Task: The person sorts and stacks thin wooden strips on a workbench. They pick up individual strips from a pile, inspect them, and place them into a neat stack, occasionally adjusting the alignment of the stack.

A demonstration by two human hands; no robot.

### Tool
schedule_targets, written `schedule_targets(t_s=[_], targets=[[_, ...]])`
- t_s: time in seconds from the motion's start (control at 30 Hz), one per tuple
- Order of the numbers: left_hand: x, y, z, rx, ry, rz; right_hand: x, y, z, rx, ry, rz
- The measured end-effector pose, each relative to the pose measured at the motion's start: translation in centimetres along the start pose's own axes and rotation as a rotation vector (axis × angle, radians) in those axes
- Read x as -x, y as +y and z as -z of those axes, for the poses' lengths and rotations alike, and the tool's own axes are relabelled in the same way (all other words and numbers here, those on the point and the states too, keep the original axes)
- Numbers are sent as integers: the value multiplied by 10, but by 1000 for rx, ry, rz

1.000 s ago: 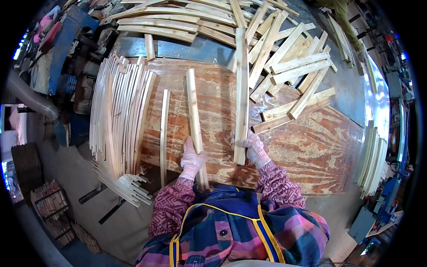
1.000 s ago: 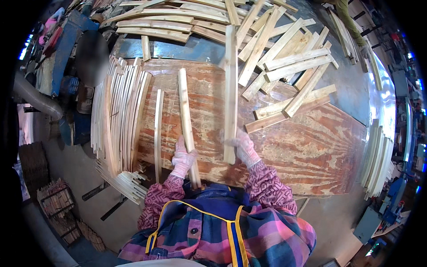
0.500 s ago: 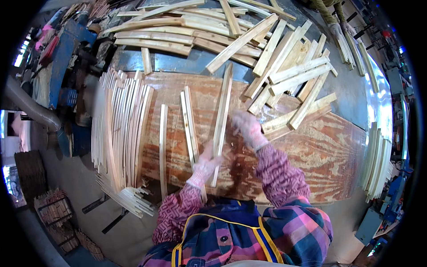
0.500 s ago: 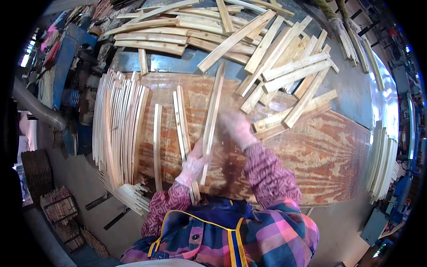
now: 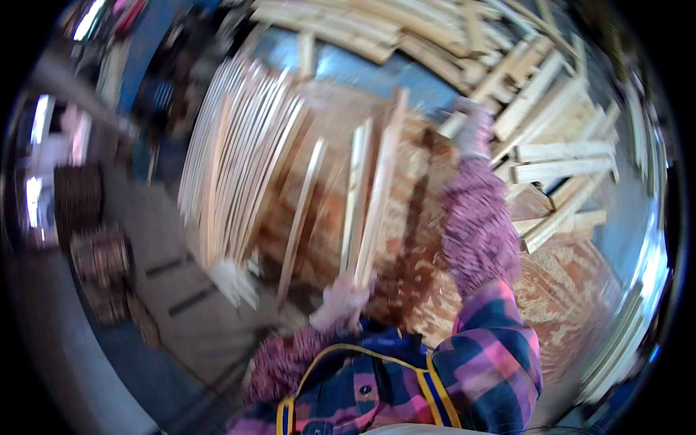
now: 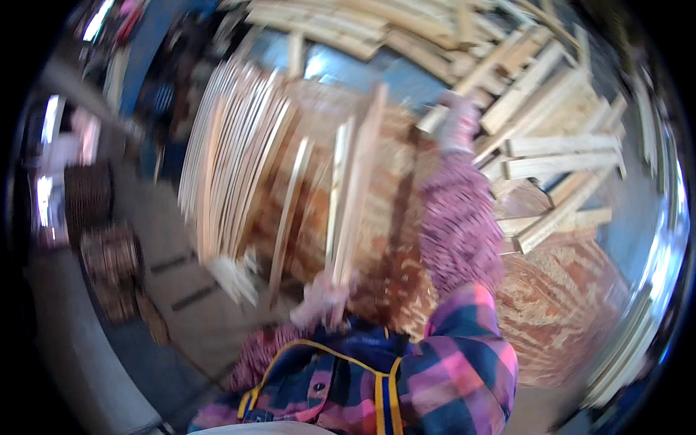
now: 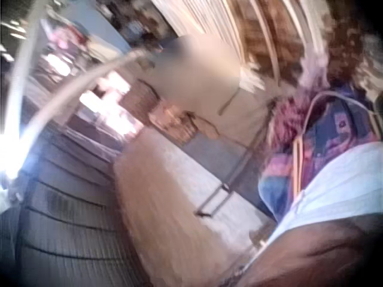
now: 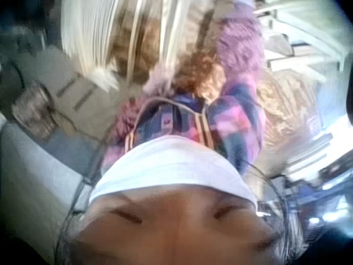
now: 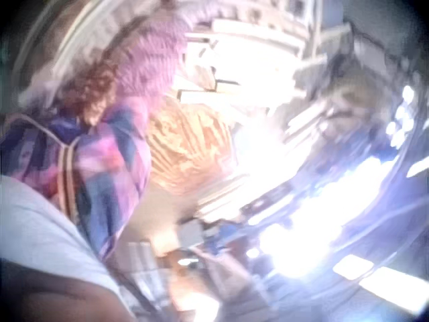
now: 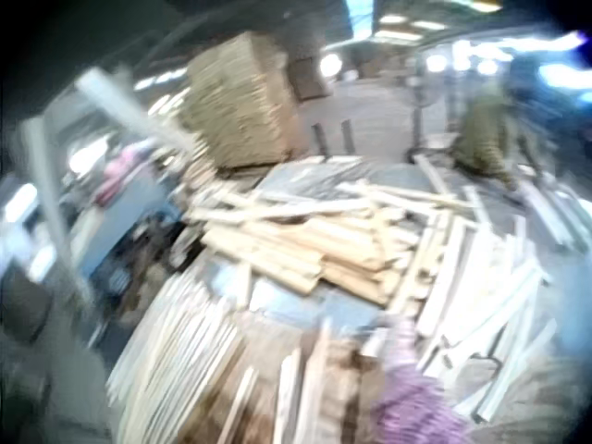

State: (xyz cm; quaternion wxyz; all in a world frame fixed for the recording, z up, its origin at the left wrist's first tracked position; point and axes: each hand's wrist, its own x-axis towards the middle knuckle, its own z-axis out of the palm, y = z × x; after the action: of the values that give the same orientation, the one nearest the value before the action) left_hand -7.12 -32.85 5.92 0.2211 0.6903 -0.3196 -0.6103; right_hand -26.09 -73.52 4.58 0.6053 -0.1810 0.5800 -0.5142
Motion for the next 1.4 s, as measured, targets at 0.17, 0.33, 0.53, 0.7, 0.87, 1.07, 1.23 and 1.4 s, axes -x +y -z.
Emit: schedule_targets(t_s=[0.17,0.33,0.53,0.7,0.87,1.07,1.23,1.4], targets=[[20,36,20,110,259,-185,165,31,43,235,-303,214],[48,-30,141,155,993,-582,292,120,17,56,-534,65],[123,-192,323,225,1406,270,365,245,-3,535,-296,-129],[60,-368,400,-73,1072,658,393,288,-17,512,-124,-58],[-38,-378,463,394,849,571,354,308,16,707,-3,50],[-79,-396,484,462,675,423,410,304,-51,764,168,52],[-87,-375,521,181,512,548,410,311,-43,771,165,45],[-101,-369,522,-180,598,494,382,316,10,557,-4,-62]])
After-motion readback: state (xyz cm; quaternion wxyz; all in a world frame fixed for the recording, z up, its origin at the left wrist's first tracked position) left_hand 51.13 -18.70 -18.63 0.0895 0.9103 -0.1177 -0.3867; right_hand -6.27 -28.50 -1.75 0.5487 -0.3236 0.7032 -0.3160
